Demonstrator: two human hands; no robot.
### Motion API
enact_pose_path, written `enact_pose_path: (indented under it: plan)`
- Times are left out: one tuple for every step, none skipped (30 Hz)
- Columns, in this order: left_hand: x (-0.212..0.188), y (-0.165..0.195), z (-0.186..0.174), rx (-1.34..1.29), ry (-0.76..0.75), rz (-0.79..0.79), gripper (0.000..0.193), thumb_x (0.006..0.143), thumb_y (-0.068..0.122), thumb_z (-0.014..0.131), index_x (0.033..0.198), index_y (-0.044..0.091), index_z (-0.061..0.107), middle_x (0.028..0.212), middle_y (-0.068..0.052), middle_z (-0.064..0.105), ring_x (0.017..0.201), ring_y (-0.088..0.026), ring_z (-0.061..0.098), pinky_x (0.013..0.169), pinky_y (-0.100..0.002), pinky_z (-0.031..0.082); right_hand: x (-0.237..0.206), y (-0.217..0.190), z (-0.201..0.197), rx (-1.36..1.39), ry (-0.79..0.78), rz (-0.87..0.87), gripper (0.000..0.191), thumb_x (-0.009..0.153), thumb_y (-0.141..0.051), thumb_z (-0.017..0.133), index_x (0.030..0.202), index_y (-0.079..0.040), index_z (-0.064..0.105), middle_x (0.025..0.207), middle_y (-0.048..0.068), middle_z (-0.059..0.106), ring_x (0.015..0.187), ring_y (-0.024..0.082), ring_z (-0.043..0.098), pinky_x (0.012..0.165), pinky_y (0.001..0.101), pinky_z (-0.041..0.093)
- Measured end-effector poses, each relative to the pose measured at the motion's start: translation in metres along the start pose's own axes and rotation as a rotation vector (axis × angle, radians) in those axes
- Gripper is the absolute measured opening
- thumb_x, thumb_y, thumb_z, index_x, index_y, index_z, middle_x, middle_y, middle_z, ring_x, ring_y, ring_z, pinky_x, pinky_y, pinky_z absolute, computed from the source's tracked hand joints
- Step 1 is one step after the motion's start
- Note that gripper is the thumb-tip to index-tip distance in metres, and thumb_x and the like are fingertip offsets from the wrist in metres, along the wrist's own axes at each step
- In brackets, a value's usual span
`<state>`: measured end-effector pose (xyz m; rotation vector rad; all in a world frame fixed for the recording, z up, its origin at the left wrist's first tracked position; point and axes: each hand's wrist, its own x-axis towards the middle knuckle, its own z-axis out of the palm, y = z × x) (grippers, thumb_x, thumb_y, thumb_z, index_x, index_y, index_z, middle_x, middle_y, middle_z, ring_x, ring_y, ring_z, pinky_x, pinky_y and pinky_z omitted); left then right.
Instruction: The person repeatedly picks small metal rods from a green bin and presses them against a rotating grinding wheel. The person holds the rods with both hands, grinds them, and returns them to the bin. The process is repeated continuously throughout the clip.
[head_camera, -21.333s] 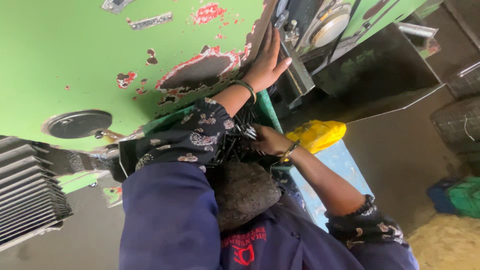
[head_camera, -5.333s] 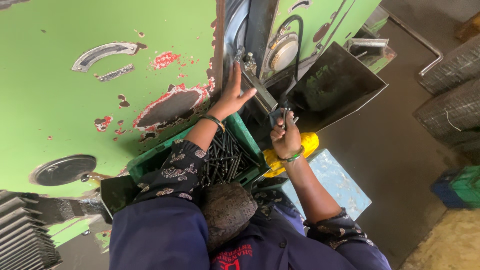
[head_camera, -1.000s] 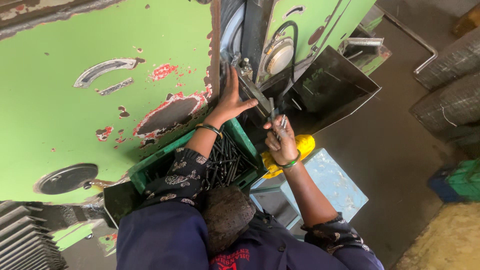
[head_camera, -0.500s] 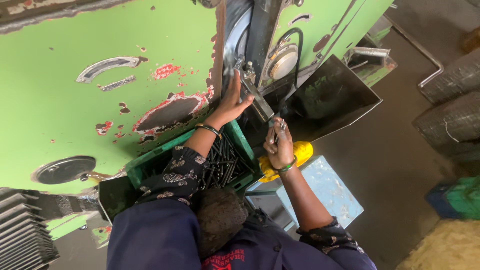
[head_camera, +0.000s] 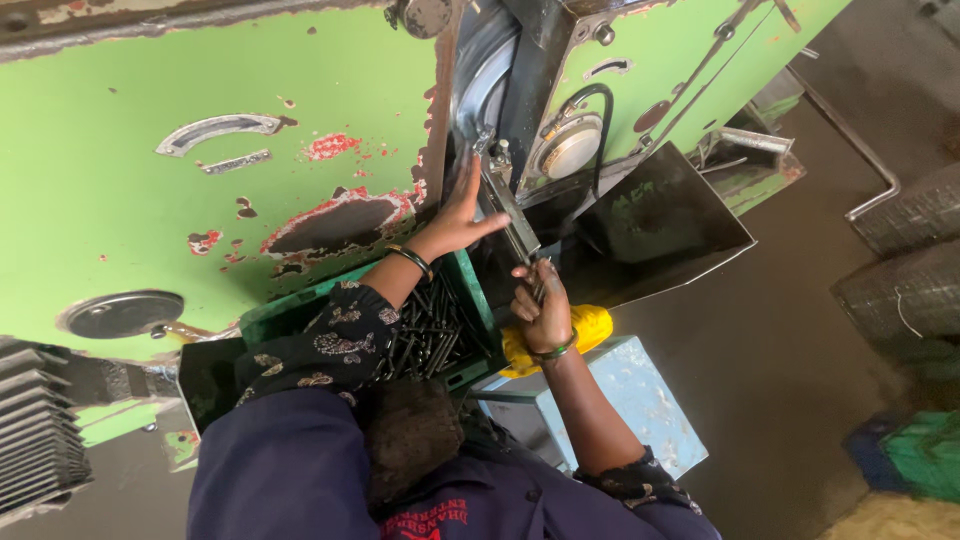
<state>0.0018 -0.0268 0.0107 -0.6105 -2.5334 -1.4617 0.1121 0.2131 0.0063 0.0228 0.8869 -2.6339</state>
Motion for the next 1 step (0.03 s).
enact_pose_path:
  plan:
    - [-0.0002,-0.0046,0.0017,-0.008,0.058,0.073,0.119,0.099,0.063,0.064,0.168,0.007,-0.016,0.177,-0.027,-0.019,0.165,-0.042,-0.01,0.134,-0.056,0.01,0.0064,0.0036,-0.0122,0.044,-0.021,0.001,0.019,0.111,-0.029,0.063,0.112,-0.014,0.051,0.107,0.01,0.063,0.051,0.008,0.036,0.047,0.0237,0.032]
